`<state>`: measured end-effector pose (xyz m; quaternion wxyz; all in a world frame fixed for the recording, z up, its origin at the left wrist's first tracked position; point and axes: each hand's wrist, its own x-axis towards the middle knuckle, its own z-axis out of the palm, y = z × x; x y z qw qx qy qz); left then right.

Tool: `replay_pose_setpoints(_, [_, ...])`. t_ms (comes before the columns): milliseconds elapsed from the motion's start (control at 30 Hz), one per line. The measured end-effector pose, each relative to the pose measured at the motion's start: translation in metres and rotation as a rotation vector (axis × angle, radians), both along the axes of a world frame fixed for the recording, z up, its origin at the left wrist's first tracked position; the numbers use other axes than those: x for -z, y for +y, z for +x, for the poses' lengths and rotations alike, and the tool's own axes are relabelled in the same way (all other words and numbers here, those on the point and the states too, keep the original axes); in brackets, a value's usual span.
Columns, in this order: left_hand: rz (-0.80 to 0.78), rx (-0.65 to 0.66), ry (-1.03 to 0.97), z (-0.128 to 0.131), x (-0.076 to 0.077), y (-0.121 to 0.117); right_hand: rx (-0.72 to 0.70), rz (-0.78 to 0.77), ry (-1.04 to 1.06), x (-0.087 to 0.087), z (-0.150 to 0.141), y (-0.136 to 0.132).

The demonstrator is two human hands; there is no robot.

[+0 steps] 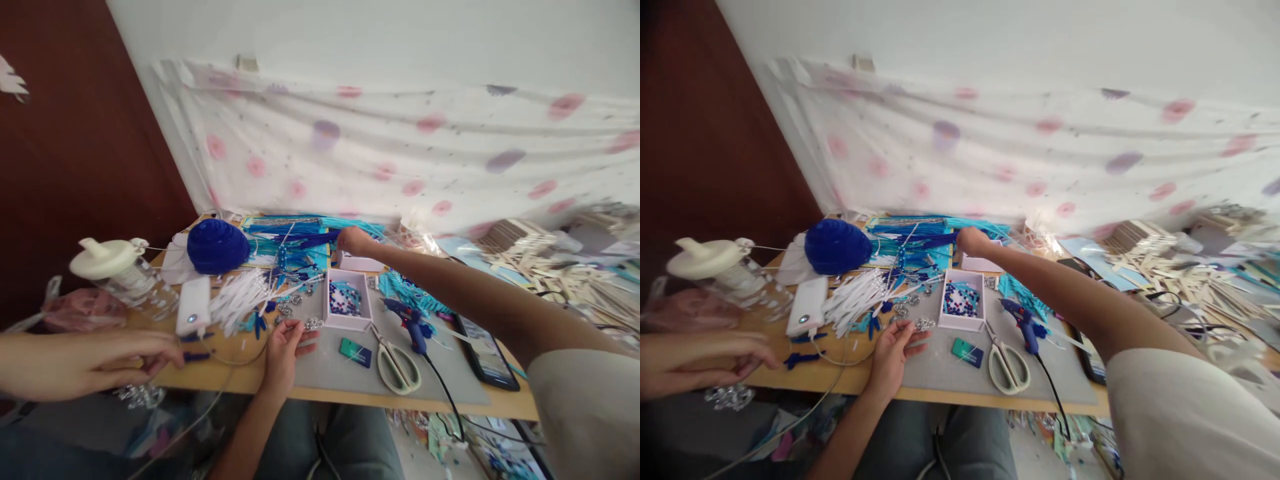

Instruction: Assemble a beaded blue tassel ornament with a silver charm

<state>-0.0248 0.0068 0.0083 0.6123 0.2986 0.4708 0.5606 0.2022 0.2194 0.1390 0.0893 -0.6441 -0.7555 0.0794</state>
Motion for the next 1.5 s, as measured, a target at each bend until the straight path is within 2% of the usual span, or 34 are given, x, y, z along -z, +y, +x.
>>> replay_pose_setpoints(167, [-0.005,0.017,0.002,0.000,-0.005,-0.001,0.148,0.179,0.279,-0.058,0.024,-0.005])
replay_pose_setpoints(300, [0.047,0.025,0.047,0.001,-0.011,-0.001,0.156,0.291,0.501,-0.110,0.037,-0.025])
replay_pose_setpoints(433, [0.081,0.015,0.085,0.002,-0.020,-0.003,0.076,0.377,0.790,-0.159,0.036,-0.060])
replay_pose_setpoints(500, [0.101,-0.016,0.090,0.001,-0.025,-0.003,0.008,0.386,0.841,-0.178,0.030,-0.082])
replay_pose_setpoints(633, [0.106,-0.052,0.085,-0.008,-0.037,0.002,-0.105,0.363,0.816,-0.199,0.011,-0.132])
replay_pose_setpoints(767, [0.128,-0.080,0.031,-0.018,-0.063,0.009,-0.201,0.278,0.769,-0.199,-0.015,-0.184])
replay_pose_setpoints(867, [0.160,-0.078,-0.015,-0.018,-0.093,0.009,-0.264,0.163,0.756,-0.187,-0.033,-0.212])
replay_pose_setpoints(1000, [0.241,0.047,-0.058,-0.002,-0.129,0.002,-0.311,-0.002,0.770,-0.156,-0.052,-0.225])
replay_pose_setpoints(1100, [0.269,0.139,-0.075,0.012,-0.144,-0.005,-0.293,-0.035,0.785,-0.132,-0.061,-0.221])
replay_pose_setpoints(1233, [0.242,0.195,-0.100,0.021,-0.149,-0.010,-0.239,-0.011,0.800,-0.114,-0.065,-0.208])
replay_pose_setpoints(1500, [0.243,0.175,-0.087,0.019,-0.134,0.000,-0.119,0.001,0.865,-0.085,-0.061,-0.166])
